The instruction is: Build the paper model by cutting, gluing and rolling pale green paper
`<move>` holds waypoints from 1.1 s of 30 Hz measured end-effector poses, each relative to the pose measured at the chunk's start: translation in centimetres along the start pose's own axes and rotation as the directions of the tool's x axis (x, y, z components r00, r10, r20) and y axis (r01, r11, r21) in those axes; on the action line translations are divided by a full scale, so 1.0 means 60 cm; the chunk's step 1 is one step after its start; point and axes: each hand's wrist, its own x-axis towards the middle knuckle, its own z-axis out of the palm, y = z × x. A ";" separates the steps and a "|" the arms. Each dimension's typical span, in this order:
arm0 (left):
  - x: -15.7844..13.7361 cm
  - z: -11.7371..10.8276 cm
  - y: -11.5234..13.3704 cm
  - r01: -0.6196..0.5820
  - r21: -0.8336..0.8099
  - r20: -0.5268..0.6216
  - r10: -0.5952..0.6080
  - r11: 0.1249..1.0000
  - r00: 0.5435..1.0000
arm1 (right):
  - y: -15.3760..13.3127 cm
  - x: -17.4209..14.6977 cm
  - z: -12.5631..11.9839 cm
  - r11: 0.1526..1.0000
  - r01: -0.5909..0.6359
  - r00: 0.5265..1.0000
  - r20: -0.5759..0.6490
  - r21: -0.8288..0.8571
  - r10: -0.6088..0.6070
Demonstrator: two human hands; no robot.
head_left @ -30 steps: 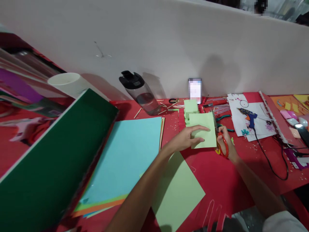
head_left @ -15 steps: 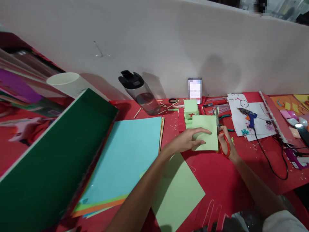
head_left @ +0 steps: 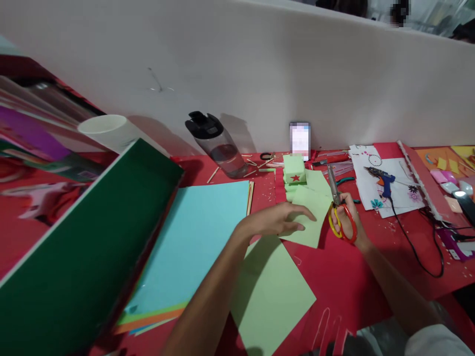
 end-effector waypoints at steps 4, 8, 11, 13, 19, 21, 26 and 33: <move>-0.034 -0.032 -0.001 0.000 0.041 0.096 -0.004 0.999 0.995 | -0.019 -0.004 -0.017 0.983 -0.046 0.992 0.104 -0.178 0.066; -0.064 -0.055 -0.007 0.072 0.076 0.092 -0.079 0.995 0.993 | -0.046 -0.004 -0.038 0.845 0.072 0.950 0.293 -0.530 0.103; -0.081 -0.064 -0.013 0.119 0.131 0.018 -0.122 0.984 0.992 | -0.064 0.000 -0.050 0.653 0.168 0.912 0.369 -0.738 0.182; -0.089 -0.068 -0.018 0.141 0.180 -0.024 -0.139 0.974 0.990 | -0.070 0.002 -0.057 0.534 0.208 0.900 0.374 -0.820 0.223; -0.093 -0.067 -0.024 0.223 0.266 -0.086 -0.208 0.938 0.974 | -0.057 0.004 -0.079 0.391 0.292 0.883 0.403 -0.873 0.239; -0.089 -0.063 -0.023 0.266 0.297 -0.094 -0.249 0.917 0.964 | -0.055 0.002 -0.083 0.378 0.306 0.882 0.410 -0.874 0.234; -0.078 -0.053 -0.016 0.330 0.340 -0.106 -0.313 0.881 0.944 | -0.085 0.005 -0.070 0.371 0.335 0.885 0.424 -0.866 0.191; -0.067 -0.045 -0.006 0.284 0.355 -0.055 -0.284 0.891 0.957 | -0.211 0.023 -0.007 0.746 0.481 0.605 0.790 -0.461 0.098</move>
